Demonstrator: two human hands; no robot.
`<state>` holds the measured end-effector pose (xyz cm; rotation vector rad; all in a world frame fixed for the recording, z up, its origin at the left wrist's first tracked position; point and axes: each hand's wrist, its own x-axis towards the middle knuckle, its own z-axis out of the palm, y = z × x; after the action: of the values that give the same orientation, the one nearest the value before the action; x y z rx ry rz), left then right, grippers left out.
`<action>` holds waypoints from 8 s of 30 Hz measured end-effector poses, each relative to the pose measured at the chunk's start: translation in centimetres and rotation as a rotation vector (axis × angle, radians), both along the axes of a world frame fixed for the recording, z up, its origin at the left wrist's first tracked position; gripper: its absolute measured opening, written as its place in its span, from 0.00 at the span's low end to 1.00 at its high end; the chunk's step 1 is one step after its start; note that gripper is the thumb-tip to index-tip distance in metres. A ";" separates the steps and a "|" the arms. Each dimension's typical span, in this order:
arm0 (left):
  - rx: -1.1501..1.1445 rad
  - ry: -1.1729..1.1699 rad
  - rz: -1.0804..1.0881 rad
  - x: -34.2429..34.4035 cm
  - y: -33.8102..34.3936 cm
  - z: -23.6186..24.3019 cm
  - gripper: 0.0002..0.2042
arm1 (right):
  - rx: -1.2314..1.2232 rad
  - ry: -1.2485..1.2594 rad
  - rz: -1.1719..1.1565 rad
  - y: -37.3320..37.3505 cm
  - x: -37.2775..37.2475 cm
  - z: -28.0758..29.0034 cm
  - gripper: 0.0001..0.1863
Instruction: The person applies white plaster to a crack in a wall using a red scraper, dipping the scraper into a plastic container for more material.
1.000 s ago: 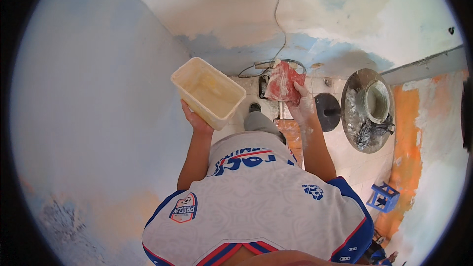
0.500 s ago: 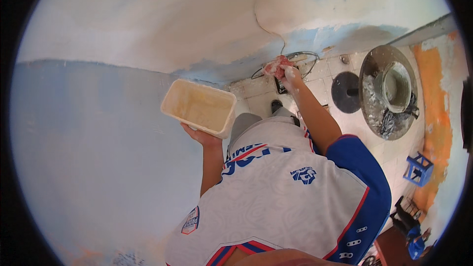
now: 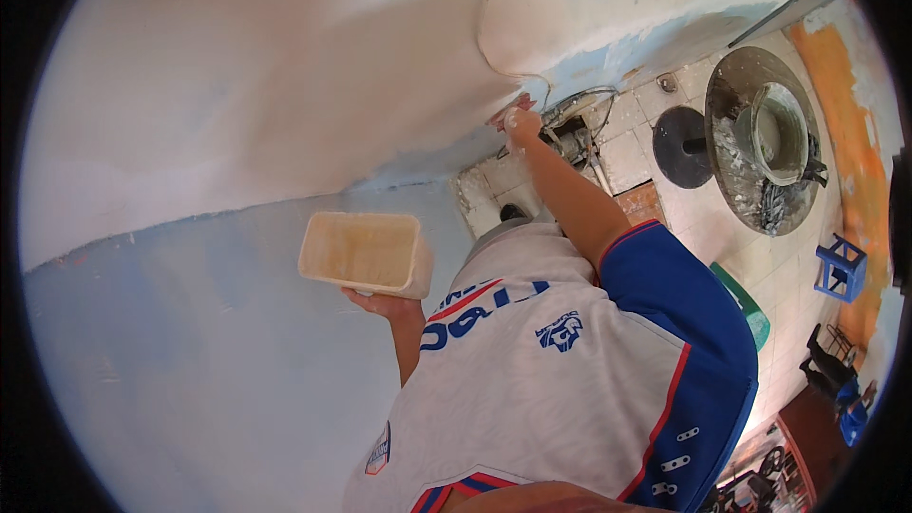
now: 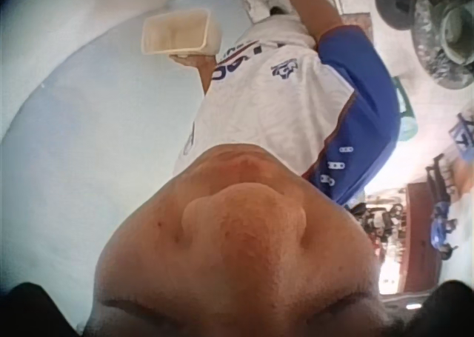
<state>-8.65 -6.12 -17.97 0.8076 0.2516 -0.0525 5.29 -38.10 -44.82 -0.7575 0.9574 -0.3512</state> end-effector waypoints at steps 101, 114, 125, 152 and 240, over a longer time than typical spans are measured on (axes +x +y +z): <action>-0.063 0.035 -0.280 6.2 3.2 -5.6 0.38 | -0.651 0.381 0.140 -4.0 -2.6 0.8 0.21; -0.021 -0.007 -0.241 5.1 2.8 -4.6 0.38 | -0.782 0.348 0.143 1.1 -3.3 9.4 0.15; -0.063 0.062 -0.158 4.7 3.4 -4.8 0.37 | -0.786 0.317 0.346 5.1 -7.3 2.1 0.18; -0.081 0.077 -0.117 3.5 2.6 -6.4 0.38 | -1.084 0.197 0.277 7.6 -6.5 7.7 0.15; -0.167 -0.517 0.228 -1.6 -17.8 -2.9 0.33 | -0.374 -0.798 0.574 -18.1 -17.8 35.9 0.21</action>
<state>-10.26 -23.95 -20.84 0.5975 -0.1497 0.3428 -12.48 -56.18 -8.95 -1.0743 -0.0968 -0.2858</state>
